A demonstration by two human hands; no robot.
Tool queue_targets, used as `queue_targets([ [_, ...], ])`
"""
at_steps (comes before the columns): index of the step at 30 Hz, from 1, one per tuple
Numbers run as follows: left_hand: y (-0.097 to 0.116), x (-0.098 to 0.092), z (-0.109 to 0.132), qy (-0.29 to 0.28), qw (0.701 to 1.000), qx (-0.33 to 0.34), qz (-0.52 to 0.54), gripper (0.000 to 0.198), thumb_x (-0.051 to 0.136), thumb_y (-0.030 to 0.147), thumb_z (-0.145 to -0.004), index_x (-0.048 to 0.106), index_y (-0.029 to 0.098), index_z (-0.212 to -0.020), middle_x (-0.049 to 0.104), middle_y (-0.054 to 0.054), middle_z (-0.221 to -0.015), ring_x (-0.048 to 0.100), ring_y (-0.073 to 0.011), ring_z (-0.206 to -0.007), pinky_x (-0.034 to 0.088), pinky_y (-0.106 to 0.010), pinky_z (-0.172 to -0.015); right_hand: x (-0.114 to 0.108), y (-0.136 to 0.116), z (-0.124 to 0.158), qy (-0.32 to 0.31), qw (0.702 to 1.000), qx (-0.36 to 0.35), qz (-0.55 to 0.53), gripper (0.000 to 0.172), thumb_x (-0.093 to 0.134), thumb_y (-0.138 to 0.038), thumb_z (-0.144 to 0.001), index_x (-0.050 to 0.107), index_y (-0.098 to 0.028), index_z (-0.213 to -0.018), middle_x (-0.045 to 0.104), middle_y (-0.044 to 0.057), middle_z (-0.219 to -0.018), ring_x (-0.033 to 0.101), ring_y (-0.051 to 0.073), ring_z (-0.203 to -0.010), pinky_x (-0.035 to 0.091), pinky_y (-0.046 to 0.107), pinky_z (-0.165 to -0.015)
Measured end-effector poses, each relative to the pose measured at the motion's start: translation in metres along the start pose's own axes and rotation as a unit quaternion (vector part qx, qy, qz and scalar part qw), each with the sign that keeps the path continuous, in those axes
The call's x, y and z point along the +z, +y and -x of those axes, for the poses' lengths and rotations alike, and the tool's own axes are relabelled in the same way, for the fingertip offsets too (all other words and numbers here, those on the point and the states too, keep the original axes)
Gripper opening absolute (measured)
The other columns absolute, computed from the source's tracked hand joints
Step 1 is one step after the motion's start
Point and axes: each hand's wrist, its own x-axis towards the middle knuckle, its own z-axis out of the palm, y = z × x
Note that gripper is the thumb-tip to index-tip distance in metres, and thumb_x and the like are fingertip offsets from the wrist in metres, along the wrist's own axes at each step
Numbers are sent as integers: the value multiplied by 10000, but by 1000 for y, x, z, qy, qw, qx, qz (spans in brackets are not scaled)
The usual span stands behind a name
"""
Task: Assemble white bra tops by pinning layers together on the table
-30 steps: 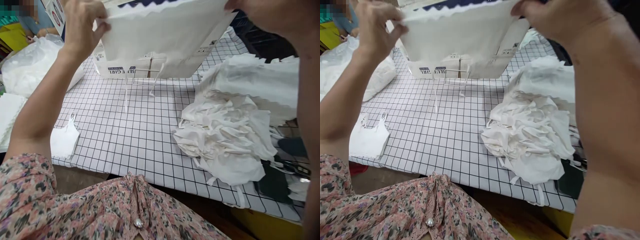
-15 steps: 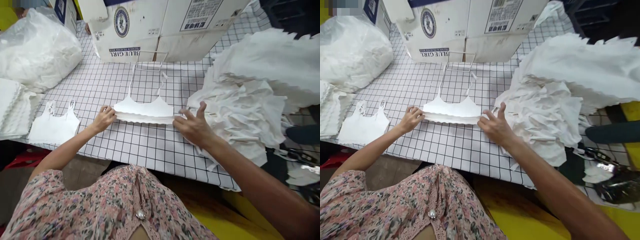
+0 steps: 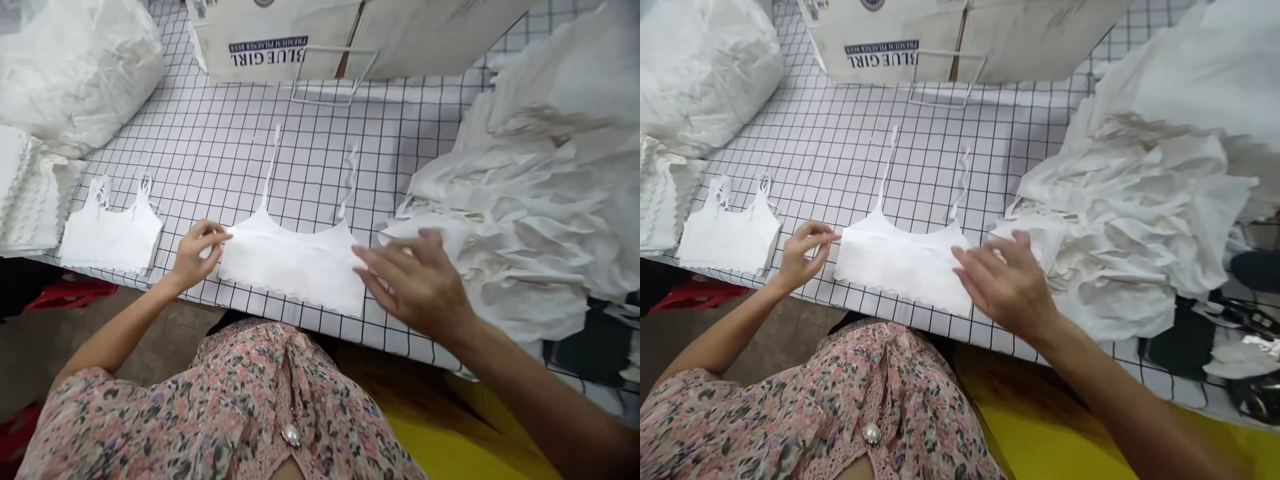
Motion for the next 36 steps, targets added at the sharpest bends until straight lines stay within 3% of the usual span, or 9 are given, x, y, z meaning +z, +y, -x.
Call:
queue_targets([
  [7,-51,45,-167,17,966,-215,145,254,646,100,-894,832,215,-1022,802,-86,-1183,731,-166,-983,637,-343,-983,91,86,-240,-33,946,241,-215,374,591,-431,-1062,641,-257,-735,749,139,-894,660,388,-1131,523,657,-1075],
  [10,-65,62,-202,12,950,-257,179,229,666,73,-860,815,178,-999,819,-102,-1175,746,-179,-1005,642,-372,-1022,129,91,-312,-102,912,356,-179,440,702,-522,-1024,578,-234,-715,719,188,-956,532,478,-1382,348,804,-1206],
  [13,-77,74,-216,3,931,-298,209,225,678,59,-844,797,158,-1008,815,-100,-1126,745,-158,-870,669,-381,-962,153,89,-347,-160,903,372,-142,446,855,-481,-936,567,-183,-770,700,247,-1093,423,516,-1480,241,853,-1230],
  [17,-93,78,-224,18,907,-318,277,195,700,72,-892,764,135,-1066,789,-115,-1177,756,-140,-827,691,-357,-893,165,95,-344,-169,920,302,-184,270,837,-269,-934,619,-152,-825,713,210,-1102,472,429,-1430,333,756,-1237],
  [21,-94,62,-224,-8,867,-325,377,197,743,306,-1036,735,150,-1157,801,-120,-1184,800,-167,-910,698,-356,-910,139,95,-309,-91,955,128,-250,108,679,-330,-1024,747,-263,-974,762,126,-1155,561,372,-1323,417,667,-1214],
  [25,-70,42,-202,-137,798,-345,475,528,735,652,-1031,781,127,-1017,835,-146,-998,818,-198,-855,707,-348,-819,87,72,-275,-104,969,33,-222,233,563,-417,-1089,782,-360,-1030,806,74,-1204,516,413,-1423,316,755,-1217],
  [28,-46,35,-174,-163,747,-371,527,477,863,600,-951,825,125,-980,846,-131,-970,797,-155,-790,694,-297,-782,66,55,-256,-129,968,-17,-213,193,606,-401,-1076,780,-368,-1000,823,51,-1184,558,417,-1402,333,790,-1187],
  [32,-16,35,-139,-126,731,-402,537,338,1004,407,-836,835,127,-921,840,-79,-906,743,-82,-709,661,-221,-747,77,47,-227,-48,969,-109,-215,242,579,-288,-1093,731,-299,-905,824,26,-1122,689,329,-1257,382,774,-1220],
  [36,9,36,-116,-106,734,-410,532,400,978,492,-843,829,131,-934,848,-81,-946,748,-84,-699,658,-222,-713,92,41,-198,71,953,-186,-228,228,591,-197,-1095,668,-237,-884,818,-3,-1114,765,251,-1140,467,721,-1197],
])
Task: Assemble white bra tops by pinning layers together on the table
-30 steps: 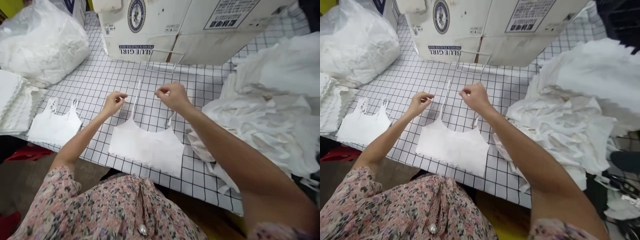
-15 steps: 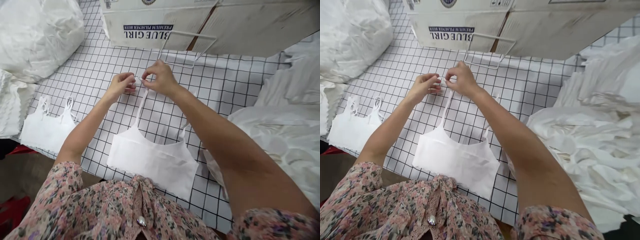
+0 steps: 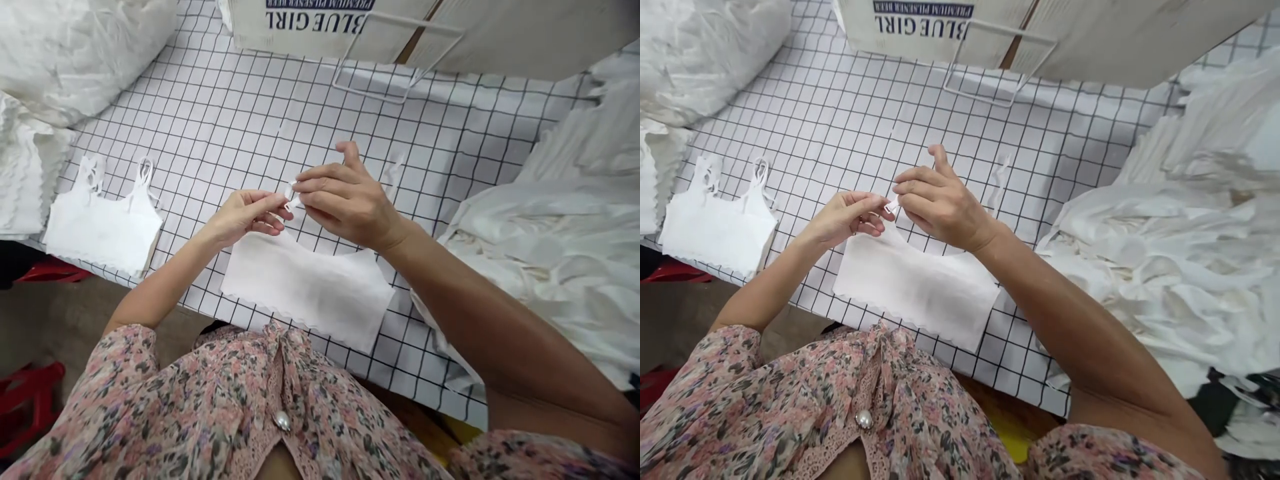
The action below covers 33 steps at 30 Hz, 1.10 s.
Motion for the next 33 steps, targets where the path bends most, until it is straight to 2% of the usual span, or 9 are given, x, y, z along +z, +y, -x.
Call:
queue_targets([
  [3,-13,12,15,7,1000,17,-7,436,1010,494,-775,818,133,-925,840,-70,-898,748,-95,-683,661,-237,-696,1,-21,13,7,1000,3,-25,188,609,-200,-1088,703,-252,-933,814,-7,-1089,768,250,-1161,422,735,-1248],
  [5,-25,20,25,28,998,47,-14,449,1022,492,-731,810,135,-901,820,-50,-821,736,-97,-651,658,-242,-676,1,-41,21,1,997,39,-66,137,628,-225,-1079,752,-281,-1091,817,11,-1111,769,254,-1154,427,721,-1247],
  [9,-53,34,45,67,990,114,-51,380,977,474,-764,808,153,-879,798,-29,-763,731,-97,-619,646,-229,-649,5,-80,41,21,978,123,-165,313,672,-264,-1080,740,-310,-1382,816,42,-1046,744,218,-981,594,484,-959],
  [13,-73,41,56,71,964,208,-151,208,818,370,-938,797,167,-894,817,-44,-829,752,-99,-675,638,-217,-658,6,-97,53,16,960,198,-199,146,724,-324,-1069,831,-322,-1169,765,35,-920,683,214,-925,571,398,-828],
  [17,-80,41,61,71,889,342,-297,144,671,245,-1042,783,178,-981,818,-38,-872,738,-99,-736,639,-227,-691,0,-102,51,-16,952,235,-197,66,797,-353,-1030,809,-295,-1059,815,25,-995,709,236,-1018,558,455,-935],
  [20,-78,39,62,73,850,391,-345,102,665,197,-1057,747,185,-998,788,-2,-839,707,-82,-707,618,-207,-677,-5,-103,48,-48,945,245,-212,71,798,-316,-1022,778,-280,-964,805,11,-926,709,227,-967,566,441,-881],
  [24,-75,21,51,80,839,394,-368,61,704,215,-1065,706,202,-1005,770,7,-887,696,-97,-767,593,-231,-702,-16,-79,36,5,938,267,-222,91,794,-272,-1012,784,-281,-922,768,11,-842,694,205,-840,592,421,-776],
  [29,-92,-6,33,124,774,315,-536,236,828,365,-1004,693,218,-1130,761,-54,-1132,678,-225,-1082,528,-407,-966,-38,-25,6,200,875,366,-245,216,994,-333,-824,804,-230,-832,737,35,-770,668,189,-666,540,406,-612],
  [33,-101,-3,33,133,759,256,-584,282,899,388,-941,720,236,-1097,722,-42,-1144,623,-255,-1115,420,-441,-1035,-28,-29,5,167,882,356,-258,170,997,-279,-796,835,-229,-802,762,42,-743,690,192,-683,532,395,-636],
])
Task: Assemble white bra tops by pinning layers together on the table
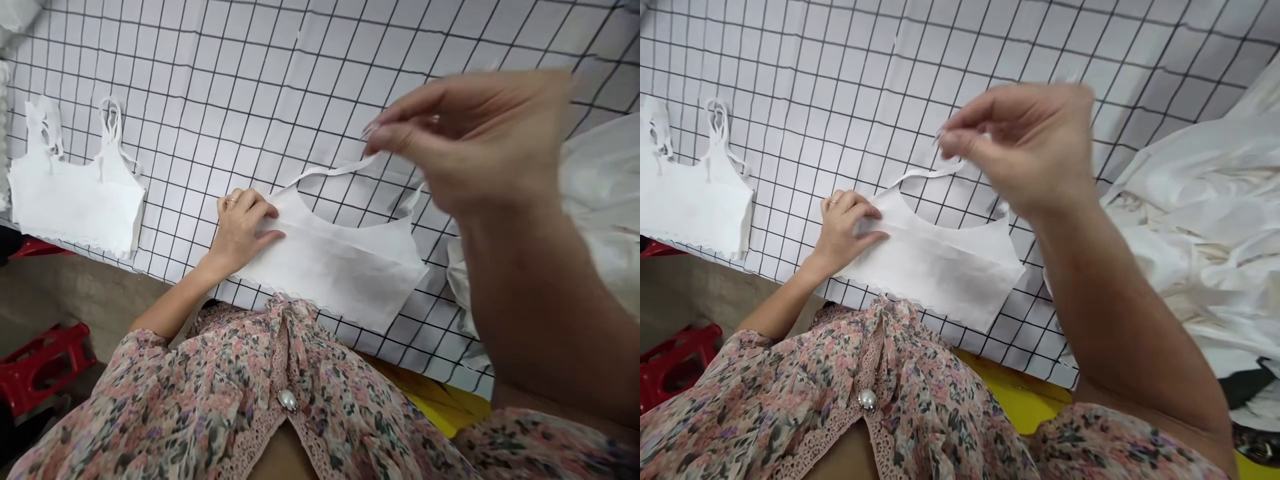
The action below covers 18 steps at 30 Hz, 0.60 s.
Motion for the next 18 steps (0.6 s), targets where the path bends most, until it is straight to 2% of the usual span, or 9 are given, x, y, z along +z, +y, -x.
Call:
queue_targets([
  [4,9,-2,0,-40,999,-14,20,227,870,411,-964,724,256,-1040,730,-11,-1055,593,-258,-1115,350,-453,-1086,23,9,48,-75,993,-59,76,84,858,-271,-924,827,-282,-847,769,6,-779,695,205,-811,574,421,-761],
  [7,10,-1,0,-35,998,-8,45,232,857,406,-980,723,269,-1111,719,30,-910,599,-237,-1055,332,-446,-1102,31,14,75,-101,985,-43,132,106,790,-297,-981,802,-316,-877,753,-13,-781,703,225,-851,608,474,-851],
  [12,7,6,2,-4,998,14,65,189,835,444,-990,748,276,-983,728,-2,-984,596,-254,-1085,348,-451,-1077,33,14,92,-109,975,-13,192,139,733,-359,-1035,790,-320,-914,759,23,-833,723,280,-934,610,573,-936],
  [18,5,11,5,-19,994,26,101,150,727,439,-1066,790,317,-1006,704,12,-887,614,-251,-1074,326,-497,-1122,41,23,101,-149,966,-31,210,133,705,-372,-1049,797,-330,-963,768,58,-894,704,346,-1068,536,656,-1030],
])
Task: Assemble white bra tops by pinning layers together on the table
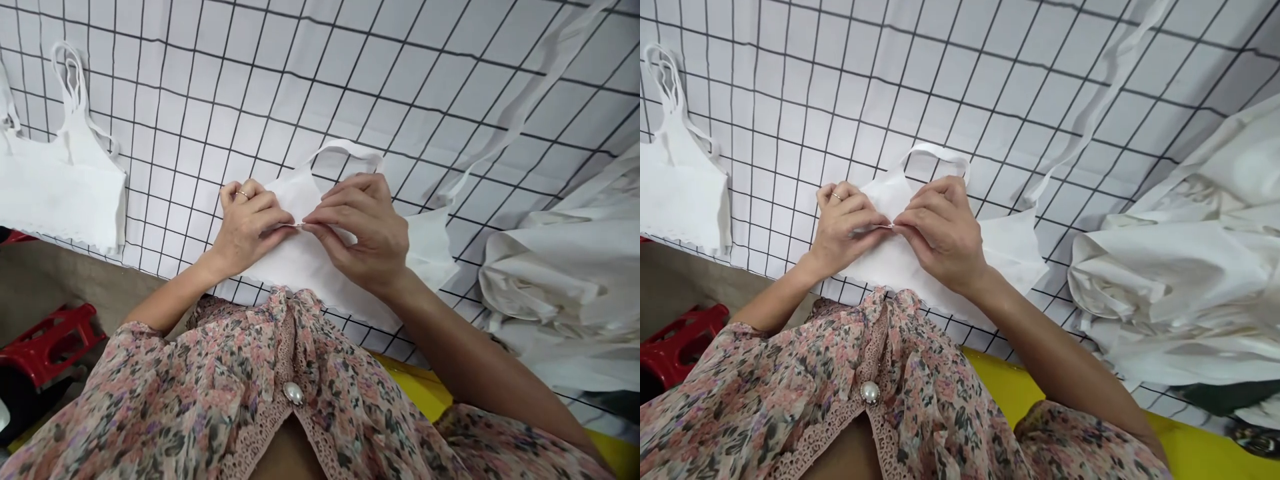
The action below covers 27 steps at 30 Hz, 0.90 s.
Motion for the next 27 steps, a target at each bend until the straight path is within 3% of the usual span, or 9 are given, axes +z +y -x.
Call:
queue_targets([
  [6,-2,3,2,19,999,36,2,155,668,396,-1085,762,322,-986,679,16,-862,632,-242,-1059,324,-508,-1112,8,1,3,20,999,-44,7,152,669,-339,-1069,761,-309,-952,760,50,-889,705,332,-1048,502,661,-1054],
  [12,0,5,2,47,997,68,-2,167,646,367,-1093,731,311,-960,663,28,-833,633,-221,-1030,353,-492,-1075,9,3,11,40,999,-26,27,152,685,-308,-1053,735,-296,-909,755,42,-868,712,320,-1011,517,647,-1047],
  [16,1,6,1,19,999,43,5,172,646,389,-1074,717,314,-937,659,8,-820,638,-244,-1029,383,-518,-1106,8,0,12,101,992,-81,-3,98,758,-206,-1000,738,-302,-993,774,13,-889,714,284,-969,525,595,-1031],
  [21,1,6,-1,-16,999,20,43,158,659,390,-1048,709,315,-918,659,-6,-835,651,-269,-1057,383,-544,-1159,9,-4,13,74,996,-54,-3,108,714,-265,-1038,768,-324,-966,764,20,-880,717,297,-991,492,627,-1092],
  [27,2,5,-1,-26,999,14,44,201,601,443,-1079,718,322,-967,642,-3,-828,646,-254,-1031,395,-517,-1162,10,-4,13,85,992,-91,7,179,738,-160,-1009,707,-330,-1052,767,-11,-914,692,263,-1009,485,579,-1122],
])
